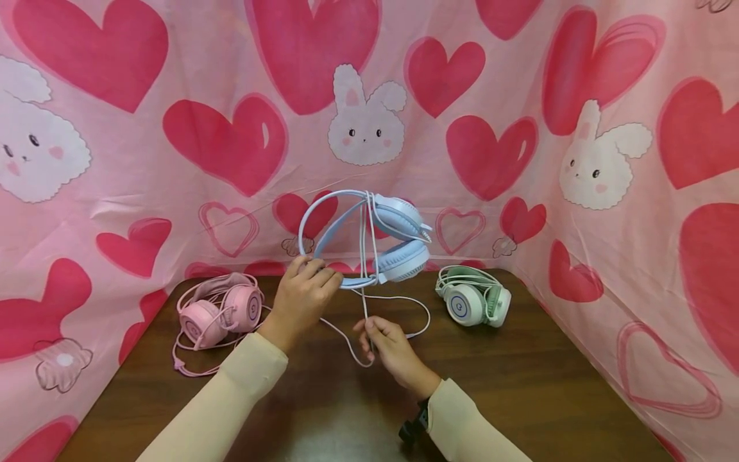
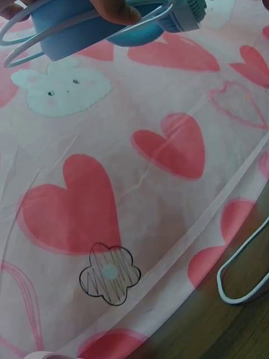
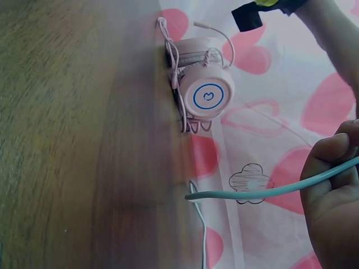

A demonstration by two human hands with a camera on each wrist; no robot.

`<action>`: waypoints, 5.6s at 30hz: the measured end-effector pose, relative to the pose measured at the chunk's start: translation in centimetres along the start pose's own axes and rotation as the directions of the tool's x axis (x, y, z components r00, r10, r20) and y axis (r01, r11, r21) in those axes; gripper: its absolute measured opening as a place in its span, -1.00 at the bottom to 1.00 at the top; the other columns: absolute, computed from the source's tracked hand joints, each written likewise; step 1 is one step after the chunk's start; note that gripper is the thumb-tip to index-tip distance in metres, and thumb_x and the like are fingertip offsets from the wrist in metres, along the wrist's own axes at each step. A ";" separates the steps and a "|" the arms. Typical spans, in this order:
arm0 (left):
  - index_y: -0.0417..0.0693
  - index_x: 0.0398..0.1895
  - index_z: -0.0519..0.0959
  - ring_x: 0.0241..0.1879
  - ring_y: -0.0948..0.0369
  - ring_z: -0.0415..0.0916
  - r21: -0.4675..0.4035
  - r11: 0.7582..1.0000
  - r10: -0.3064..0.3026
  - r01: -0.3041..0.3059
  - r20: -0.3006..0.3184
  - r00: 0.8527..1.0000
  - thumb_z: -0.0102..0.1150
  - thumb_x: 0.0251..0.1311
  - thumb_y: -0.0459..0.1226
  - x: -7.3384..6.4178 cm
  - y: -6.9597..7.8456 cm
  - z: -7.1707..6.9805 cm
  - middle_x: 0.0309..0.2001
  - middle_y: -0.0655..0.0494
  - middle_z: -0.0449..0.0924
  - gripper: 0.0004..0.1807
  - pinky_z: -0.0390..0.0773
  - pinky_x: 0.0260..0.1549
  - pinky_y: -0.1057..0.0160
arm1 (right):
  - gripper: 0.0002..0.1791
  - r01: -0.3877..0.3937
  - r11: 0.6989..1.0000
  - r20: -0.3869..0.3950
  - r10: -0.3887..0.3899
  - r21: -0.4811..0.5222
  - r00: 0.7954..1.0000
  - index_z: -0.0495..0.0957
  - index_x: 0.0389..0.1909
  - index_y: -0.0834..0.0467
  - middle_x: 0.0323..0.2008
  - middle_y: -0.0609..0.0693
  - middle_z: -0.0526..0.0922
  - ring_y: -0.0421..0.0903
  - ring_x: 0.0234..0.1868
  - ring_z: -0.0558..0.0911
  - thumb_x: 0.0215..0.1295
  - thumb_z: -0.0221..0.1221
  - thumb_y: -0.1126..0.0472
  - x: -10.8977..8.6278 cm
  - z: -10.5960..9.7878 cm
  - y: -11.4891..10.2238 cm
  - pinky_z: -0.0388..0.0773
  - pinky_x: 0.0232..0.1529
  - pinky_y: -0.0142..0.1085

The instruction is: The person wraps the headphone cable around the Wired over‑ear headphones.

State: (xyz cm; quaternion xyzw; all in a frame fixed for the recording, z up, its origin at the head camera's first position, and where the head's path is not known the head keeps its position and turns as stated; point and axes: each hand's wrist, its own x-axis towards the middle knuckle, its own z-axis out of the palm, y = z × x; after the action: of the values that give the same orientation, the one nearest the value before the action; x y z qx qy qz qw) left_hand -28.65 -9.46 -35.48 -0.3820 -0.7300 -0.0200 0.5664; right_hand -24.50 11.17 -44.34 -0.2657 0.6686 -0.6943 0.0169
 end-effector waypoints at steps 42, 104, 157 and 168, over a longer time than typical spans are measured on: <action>-0.14 -0.47 0.58 -0.30 0.02 0.45 -0.029 0.985 0.170 -0.169 0.299 0.939 0.02 0.15 -0.50 -5.7 -4.3 1.0 -0.50 0.08 0.59 -0.82 0.42 0.01 0.00 | -0.81 0.001 0.996 0.089 0.006 -0.085 0.996 0.53 -0.09 0.39 -0.65 -0.02 0.43 -0.20 -0.74 0.36 0.35 0.14 0.35 -2.1 -3.2 -4.2 0.34 -0.75 -0.30; 0.00 -0.28 0.67 -0.13 0.08 0.51 -0.133 0.854 0.517 -0.502 0.321 0.794 -0.56 0.44 -0.48 -8.3 -0.8 -3.2 -0.30 0.16 0.67 -0.37 0.42 0.15 0.05 | -0.78 0.128 0.987 -0.068 -0.134 -0.094 0.989 0.40 -0.26 0.51 -0.56 -0.02 0.50 -0.14 -0.52 0.50 0.41 0.08 0.35 -0.9 -7.7 -7.8 0.53 -0.43 -0.32; 0.03 -0.16 0.67 -0.06 0.12 0.53 -0.096 0.804 0.591 -0.587 0.242 0.770 -0.35 0.42 -0.52 -7.4 1.0 -6.5 -0.18 0.11 0.64 -0.49 0.36 0.22 0.08 | -0.87 0.065 0.994 -0.218 -0.083 -0.090 0.972 0.49 -0.32 0.31 -0.60 -0.01 0.51 -0.17 -0.57 0.48 0.33 0.19 0.30 -0.2 -9.8 -6.6 0.49 -0.49 -0.38; 0.03 -0.20 0.69 -0.10 0.13 0.56 -0.114 0.794 0.607 -0.597 0.135 0.783 -0.28 0.42 -0.48 -7.1 1.1 -6.5 -0.21 0.12 0.66 -0.54 0.43 0.15 0.08 | -0.88 0.039 0.992 -0.180 -0.061 -0.121 0.982 0.46 -0.35 0.30 -0.69 -0.05 0.38 -0.22 -0.70 0.32 0.37 0.14 0.33 0.3 -10.3 -6.2 0.19 -0.72 -0.37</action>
State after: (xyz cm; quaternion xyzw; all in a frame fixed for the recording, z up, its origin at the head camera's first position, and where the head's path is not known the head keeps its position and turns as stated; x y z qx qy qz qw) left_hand -22.25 -15.49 -39.61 -0.6134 -0.6129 0.1696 0.4684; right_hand -26.71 21.15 -38.02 -0.2177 0.7000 -0.6757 -0.0779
